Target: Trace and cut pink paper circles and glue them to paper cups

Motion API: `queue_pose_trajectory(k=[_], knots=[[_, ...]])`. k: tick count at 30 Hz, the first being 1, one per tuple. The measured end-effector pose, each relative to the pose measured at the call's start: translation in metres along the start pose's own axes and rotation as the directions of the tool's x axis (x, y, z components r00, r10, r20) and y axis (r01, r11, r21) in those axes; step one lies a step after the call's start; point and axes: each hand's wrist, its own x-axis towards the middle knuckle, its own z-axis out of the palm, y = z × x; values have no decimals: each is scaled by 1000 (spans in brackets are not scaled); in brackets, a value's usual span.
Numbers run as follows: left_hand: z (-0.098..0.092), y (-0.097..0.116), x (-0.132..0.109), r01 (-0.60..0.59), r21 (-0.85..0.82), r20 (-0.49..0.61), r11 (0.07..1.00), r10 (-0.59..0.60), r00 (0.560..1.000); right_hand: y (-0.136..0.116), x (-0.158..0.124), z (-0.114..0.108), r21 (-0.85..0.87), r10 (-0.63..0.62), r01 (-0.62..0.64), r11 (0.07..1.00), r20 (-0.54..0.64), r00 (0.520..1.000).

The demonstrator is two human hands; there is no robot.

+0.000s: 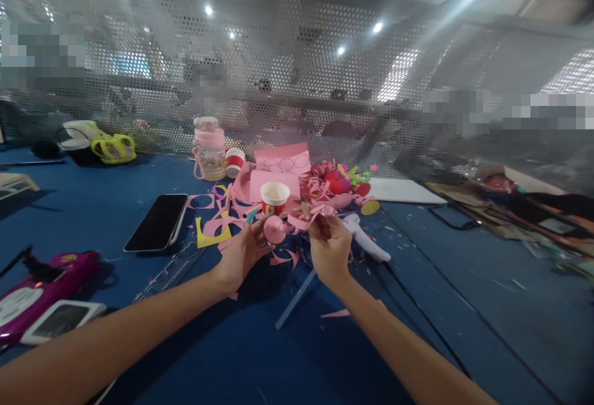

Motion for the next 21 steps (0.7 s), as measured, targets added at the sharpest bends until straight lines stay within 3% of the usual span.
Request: queue_pose_trajectory(k=[6,10,14,21], knots=[[-2,1,2,16,-22,-71,1000,-17,997,-1,1,0,25,4,-4,1000,-18,1000],[-5,-2,5,-30,13,-195,999,32,980,5,2,-1,88,53,-46,995,-76,996],[-6,0,6,-76,77,-265,994,94,960,15,7,-2,225,227,-183,957,-190,955],[-8,1,4,-76,279,-290,957,160,943,25,16,-7,534,522,-377,757,-146,840]])
